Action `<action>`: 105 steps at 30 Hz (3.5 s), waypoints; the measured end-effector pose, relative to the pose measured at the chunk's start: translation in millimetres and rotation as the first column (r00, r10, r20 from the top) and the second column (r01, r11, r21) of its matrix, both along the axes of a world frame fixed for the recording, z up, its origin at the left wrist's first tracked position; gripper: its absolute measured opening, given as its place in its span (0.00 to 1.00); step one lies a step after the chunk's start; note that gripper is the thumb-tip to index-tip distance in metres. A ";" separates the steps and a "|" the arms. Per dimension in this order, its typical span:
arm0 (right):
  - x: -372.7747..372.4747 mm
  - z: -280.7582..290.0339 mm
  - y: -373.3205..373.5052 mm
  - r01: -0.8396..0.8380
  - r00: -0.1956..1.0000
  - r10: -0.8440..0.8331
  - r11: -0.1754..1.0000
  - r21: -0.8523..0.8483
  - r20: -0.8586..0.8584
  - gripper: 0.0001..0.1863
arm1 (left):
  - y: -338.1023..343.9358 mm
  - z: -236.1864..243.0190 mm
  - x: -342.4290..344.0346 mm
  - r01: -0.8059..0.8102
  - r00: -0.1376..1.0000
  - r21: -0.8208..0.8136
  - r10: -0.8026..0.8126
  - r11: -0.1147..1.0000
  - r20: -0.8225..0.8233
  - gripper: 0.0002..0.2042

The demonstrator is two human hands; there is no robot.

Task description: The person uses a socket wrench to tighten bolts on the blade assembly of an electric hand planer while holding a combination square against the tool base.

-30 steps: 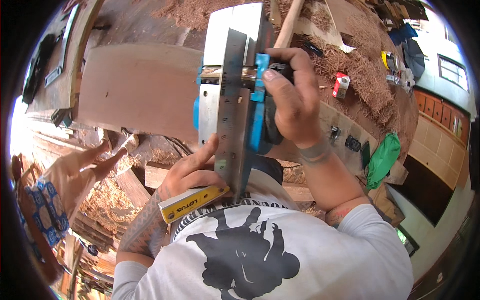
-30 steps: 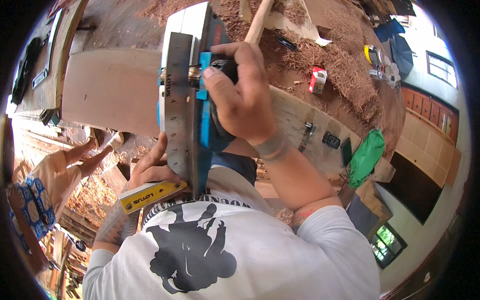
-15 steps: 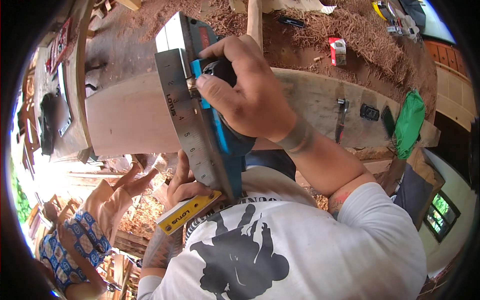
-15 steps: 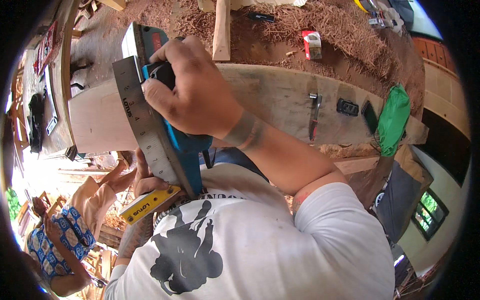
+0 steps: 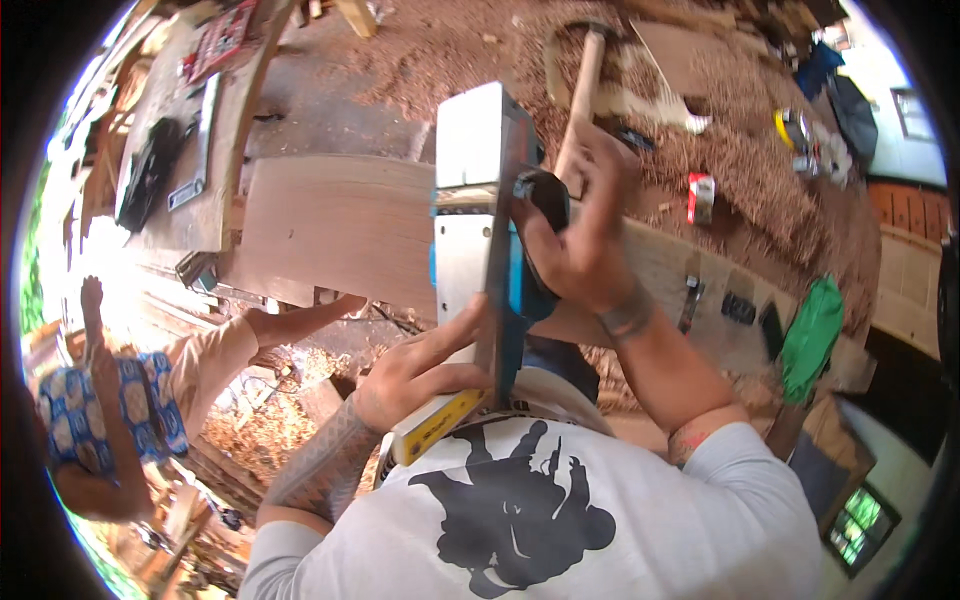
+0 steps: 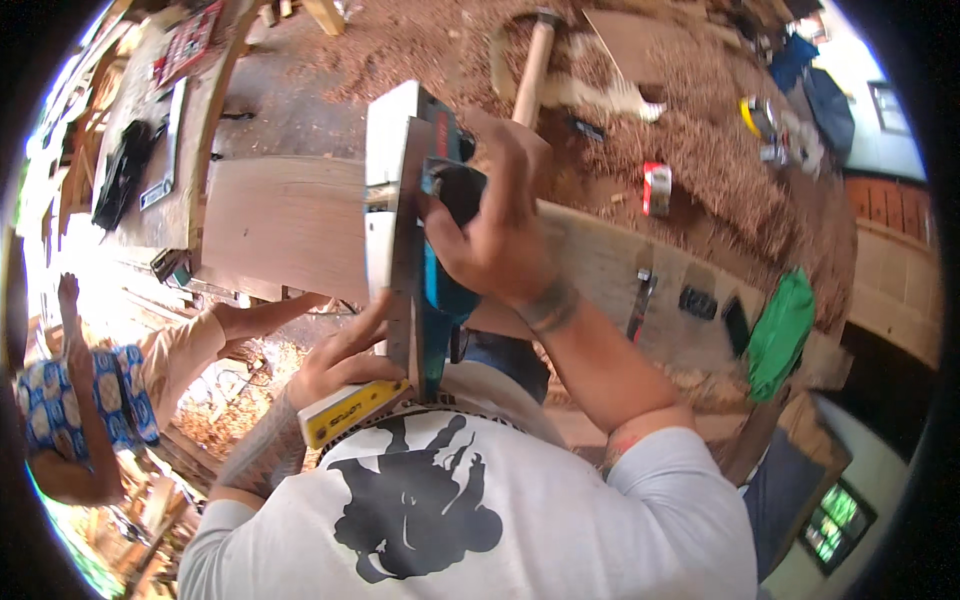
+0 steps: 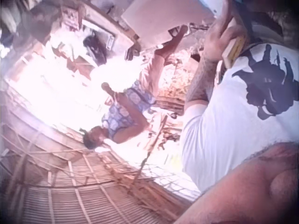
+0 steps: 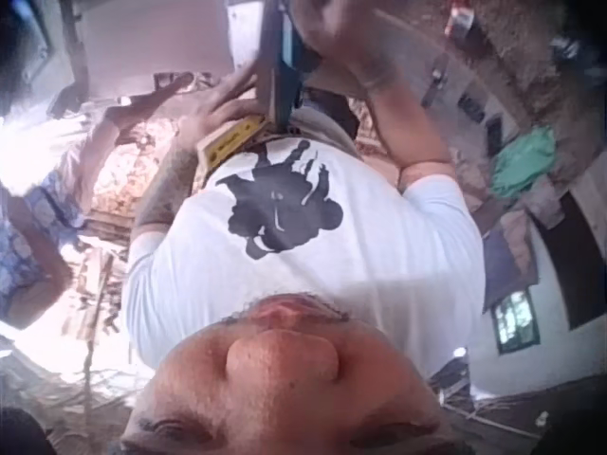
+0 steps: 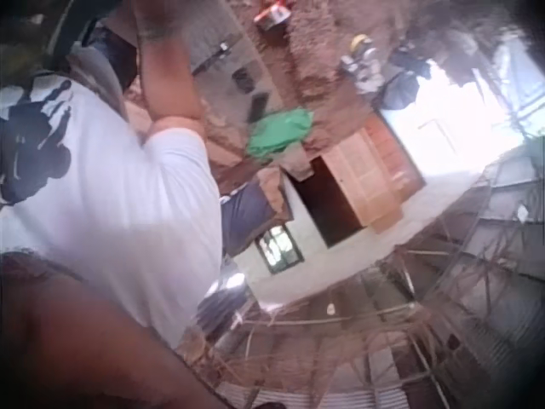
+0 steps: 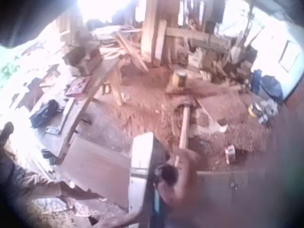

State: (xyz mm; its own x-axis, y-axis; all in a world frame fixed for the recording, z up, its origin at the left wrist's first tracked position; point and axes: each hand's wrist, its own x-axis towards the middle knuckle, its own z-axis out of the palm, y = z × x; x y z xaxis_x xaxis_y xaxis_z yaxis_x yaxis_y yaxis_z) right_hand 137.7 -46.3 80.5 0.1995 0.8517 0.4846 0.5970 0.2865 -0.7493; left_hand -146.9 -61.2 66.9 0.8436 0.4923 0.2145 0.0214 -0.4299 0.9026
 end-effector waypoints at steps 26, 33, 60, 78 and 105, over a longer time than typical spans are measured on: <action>33.2 -23.5 6.6 0.062 0.976 -0.140 0.914 -0.401 -0.168 0.18 | 3.2 -28.2 7.8 -0.239 0.971 -0.807 0.122 0.540 -0.206 0.24; 5.3 -19.3 -35.0 -0.146 0.624 -0.356 0.821 -0.552 -0.695 0.13 | 39.3 91.0 -30.3 -0.282 0.887 -0.682 -0.088 0.675 -0.453 0.25; 84.2 -19.8 -79.4 -0.143 0.673 -0.290 0.851 -0.505 -0.680 0.21 | 118.9 22.8 56.6 0.206 0.970 -0.119 -0.218 0.971 -0.102 0.46; 62.4 13.4 27.2 -0.685 0.047 0.490 0.650 0.329 -0.871 0.23 | 96.8 -9.5 48.6 0.060 0.998 -0.621 -0.030 0.781 0.059 0.47; 48.6 7.2 37.1 -0.778 0.073 0.323 0.611 0.149 -0.944 0.15 | 98.5 -18.5 42.5 0.067 0.993 -0.692 0.017 0.719 0.114 0.45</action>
State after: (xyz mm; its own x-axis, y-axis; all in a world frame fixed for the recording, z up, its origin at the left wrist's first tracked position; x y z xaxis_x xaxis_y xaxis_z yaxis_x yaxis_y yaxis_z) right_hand 186.3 -9.1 87.7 -0.3454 0.9349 0.0817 -0.6470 -0.1742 -0.7424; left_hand -104.4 37.3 48.4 0.8508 0.5174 -0.0917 -0.0923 0.3190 0.9432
